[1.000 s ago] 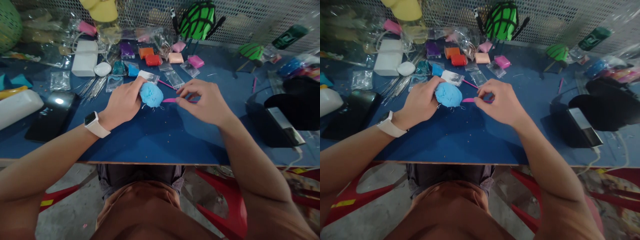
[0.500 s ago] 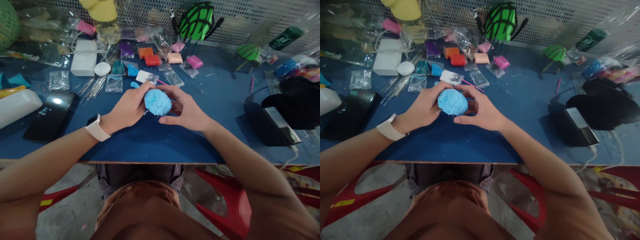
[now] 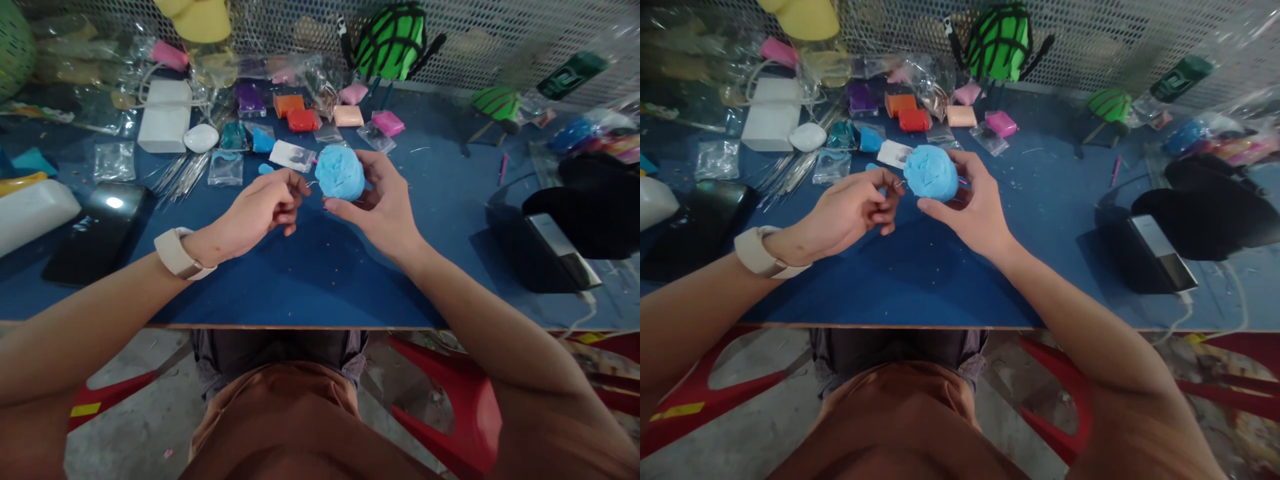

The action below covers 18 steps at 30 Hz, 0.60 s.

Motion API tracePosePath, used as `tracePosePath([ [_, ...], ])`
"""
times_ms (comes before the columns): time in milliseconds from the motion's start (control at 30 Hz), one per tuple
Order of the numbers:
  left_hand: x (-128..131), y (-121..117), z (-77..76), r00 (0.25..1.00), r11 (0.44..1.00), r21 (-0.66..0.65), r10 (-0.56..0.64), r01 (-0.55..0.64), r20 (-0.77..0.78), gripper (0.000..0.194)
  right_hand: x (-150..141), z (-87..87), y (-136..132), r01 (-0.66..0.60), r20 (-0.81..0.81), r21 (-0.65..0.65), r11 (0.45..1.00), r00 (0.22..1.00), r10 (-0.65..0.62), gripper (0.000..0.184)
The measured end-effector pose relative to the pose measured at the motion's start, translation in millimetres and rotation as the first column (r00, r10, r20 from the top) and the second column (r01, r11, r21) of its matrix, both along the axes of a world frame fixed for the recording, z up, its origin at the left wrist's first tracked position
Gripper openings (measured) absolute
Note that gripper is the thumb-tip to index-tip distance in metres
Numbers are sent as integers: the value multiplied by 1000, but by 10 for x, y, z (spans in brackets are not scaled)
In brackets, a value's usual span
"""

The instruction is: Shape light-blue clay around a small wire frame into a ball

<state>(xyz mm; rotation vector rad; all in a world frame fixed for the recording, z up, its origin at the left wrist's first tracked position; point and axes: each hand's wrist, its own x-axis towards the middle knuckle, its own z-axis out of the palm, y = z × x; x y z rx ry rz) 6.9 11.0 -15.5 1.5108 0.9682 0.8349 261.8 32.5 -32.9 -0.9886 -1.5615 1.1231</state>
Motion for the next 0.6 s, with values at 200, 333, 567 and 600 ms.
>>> tracePosePath([
  [200, -110, 51, -182, 947, 853, 520, 198, -39, -254, 25, 120, -50, 113, -20, 329, 228, 974, 943, -58, 74],
  [333, -214, 108, -241, 904, 656, 754, 343, -35, -257, 37, 137, -73, 121, -151, 499, 309, 939, 866, -24, 73],
  [567, -134, 18, -63, 933, 603, 798, 294, -10, -210, 26, 117, -57, 47, -301, 607, 406, 863, 795, -9, 82],
  [600, -111, 12, -70, 948, 623, 782, 268, -34, -172, 22, 116, -46, 39, -281, 584, 441, 852, 811, -35, 79],
])
